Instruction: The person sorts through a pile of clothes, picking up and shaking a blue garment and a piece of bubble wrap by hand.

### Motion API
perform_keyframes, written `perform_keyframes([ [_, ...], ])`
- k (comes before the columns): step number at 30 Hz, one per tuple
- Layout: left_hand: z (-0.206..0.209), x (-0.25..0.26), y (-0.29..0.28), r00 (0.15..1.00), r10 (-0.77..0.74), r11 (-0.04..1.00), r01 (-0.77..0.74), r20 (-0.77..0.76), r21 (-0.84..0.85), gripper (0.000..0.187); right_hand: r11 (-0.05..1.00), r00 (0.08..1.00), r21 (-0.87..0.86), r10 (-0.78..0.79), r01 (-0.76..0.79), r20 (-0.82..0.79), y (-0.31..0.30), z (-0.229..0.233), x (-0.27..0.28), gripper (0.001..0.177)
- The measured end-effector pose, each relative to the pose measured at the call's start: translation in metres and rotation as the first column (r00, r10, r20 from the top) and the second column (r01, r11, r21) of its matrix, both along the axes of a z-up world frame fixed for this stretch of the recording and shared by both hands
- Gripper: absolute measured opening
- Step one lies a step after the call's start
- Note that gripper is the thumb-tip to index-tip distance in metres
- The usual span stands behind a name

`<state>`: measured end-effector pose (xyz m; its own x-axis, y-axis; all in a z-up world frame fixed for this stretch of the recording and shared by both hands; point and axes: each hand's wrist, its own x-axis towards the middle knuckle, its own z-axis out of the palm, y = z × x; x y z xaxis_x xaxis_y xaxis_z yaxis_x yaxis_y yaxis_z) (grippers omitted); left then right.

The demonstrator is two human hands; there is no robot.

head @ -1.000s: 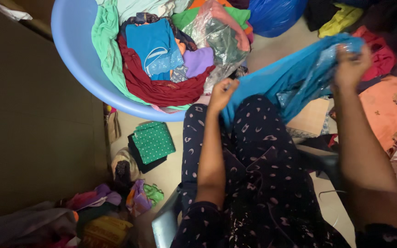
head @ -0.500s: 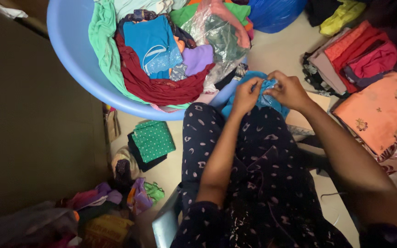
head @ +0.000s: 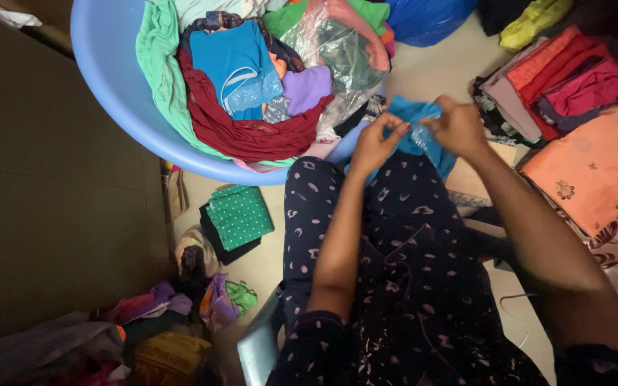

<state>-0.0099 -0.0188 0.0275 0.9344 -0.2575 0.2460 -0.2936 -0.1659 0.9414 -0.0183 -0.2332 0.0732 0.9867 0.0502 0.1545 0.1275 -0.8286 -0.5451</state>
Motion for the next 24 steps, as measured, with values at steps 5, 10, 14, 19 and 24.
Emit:
perform_keyframes([
  [5, 0.014, 0.001, 0.034, 0.944, -0.284, 0.950, 0.301, -0.171, 0.087, 0.027, 0.929, 0.946, 0.368, -0.159, 0.046, 0.282, -0.051, -0.012, 0.015, 0.023],
  [10, 0.014, 0.002, 0.042, 0.909, -0.325, 0.932, 0.354, -0.262, 0.072, 0.028, 0.770, 0.841, 0.580, -0.480, 0.267, 0.250, -0.110, -0.053, 0.034, 0.031],
  [14, -0.001, 0.011, 0.062, 0.929, -0.306, 0.950, 0.314, -0.207, 0.002, 0.040, 0.625, 0.773, 0.775, -0.537, 0.097, 0.337, -0.147, -0.074, 0.045, 0.025],
  [19, -0.013, 0.021, 0.062, 0.965, -0.140, 0.958, 0.076, -0.220, -0.276, 0.034, 0.715, 0.764, 0.697, -0.480, 0.055, 0.432, -0.137, -0.072, 0.043, 0.026],
  [24, -0.012, 0.034, 0.034, 0.893, -0.025, 0.871, -0.201, -0.449, -0.448, 0.024, 0.575, 0.775, 0.818, -0.512, -0.011, 0.370, -0.104, -0.030, 0.031, 0.023],
])
